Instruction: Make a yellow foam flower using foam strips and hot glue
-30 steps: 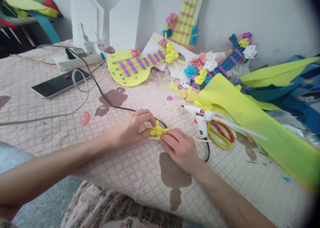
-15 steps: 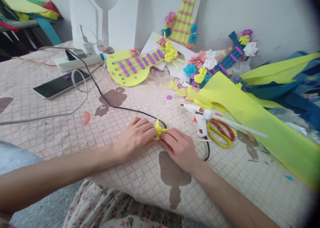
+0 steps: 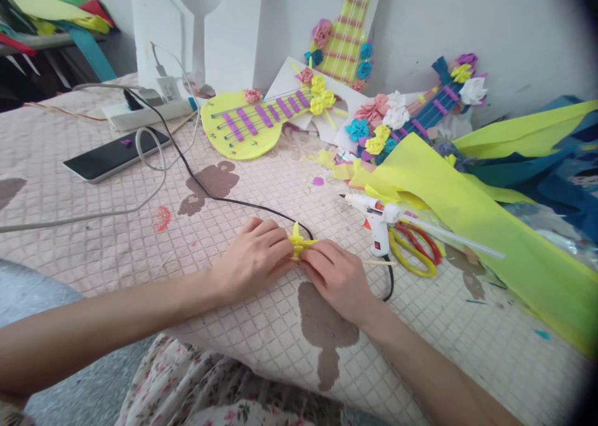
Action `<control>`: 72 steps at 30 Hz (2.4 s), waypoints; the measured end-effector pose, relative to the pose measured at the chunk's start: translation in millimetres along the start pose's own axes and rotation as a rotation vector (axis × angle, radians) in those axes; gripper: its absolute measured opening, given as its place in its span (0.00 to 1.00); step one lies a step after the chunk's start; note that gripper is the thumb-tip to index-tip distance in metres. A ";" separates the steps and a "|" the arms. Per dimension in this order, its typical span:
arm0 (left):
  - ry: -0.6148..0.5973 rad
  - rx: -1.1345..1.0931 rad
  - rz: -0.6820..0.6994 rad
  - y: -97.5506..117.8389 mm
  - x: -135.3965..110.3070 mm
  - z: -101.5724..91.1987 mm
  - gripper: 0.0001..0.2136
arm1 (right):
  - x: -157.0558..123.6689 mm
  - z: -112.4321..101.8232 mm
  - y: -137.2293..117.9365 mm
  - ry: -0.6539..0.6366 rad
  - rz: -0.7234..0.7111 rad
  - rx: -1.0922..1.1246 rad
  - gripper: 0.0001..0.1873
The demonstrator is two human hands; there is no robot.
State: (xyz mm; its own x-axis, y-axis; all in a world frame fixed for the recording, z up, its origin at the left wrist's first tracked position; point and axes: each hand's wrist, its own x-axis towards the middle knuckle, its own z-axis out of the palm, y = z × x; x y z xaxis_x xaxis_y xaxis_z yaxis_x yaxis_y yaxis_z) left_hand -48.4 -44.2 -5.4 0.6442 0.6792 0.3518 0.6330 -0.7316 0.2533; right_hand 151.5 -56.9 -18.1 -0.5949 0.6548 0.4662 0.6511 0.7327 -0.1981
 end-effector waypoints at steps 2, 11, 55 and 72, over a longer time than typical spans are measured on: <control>0.002 -0.003 0.007 0.4 0.1 -0.4 0.10 | -0.4 -0.1 -0.1 -0.004 -0.002 -0.001 0.09; -0.020 -0.028 0.001 1.9 -0.7 -1.6 0.10 | -1.2 0.3 -0.6 0.019 -0.009 0.004 0.08; 0.030 -0.078 -0.016 3.0 -0.9 -0.1 0.07 | 1.8 -1.3 -3.6 0.029 -0.079 0.045 0.08; 0.101 0.087 0.110 2.5 -3.9 -0.9 0.11 | -1.9 1.4 -3.8 0.028 -0.024 0.031 0.07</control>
State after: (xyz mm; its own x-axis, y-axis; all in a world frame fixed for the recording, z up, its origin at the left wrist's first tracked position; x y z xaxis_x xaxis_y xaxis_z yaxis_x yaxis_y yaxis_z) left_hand -49.8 -48.8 -5.4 0.6675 0.5829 0.4634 0.5989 -0.7900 0.1311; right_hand 149.5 -60.7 -19.5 -0.5961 0.6320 0.4952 0.6219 0.7535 -0.2131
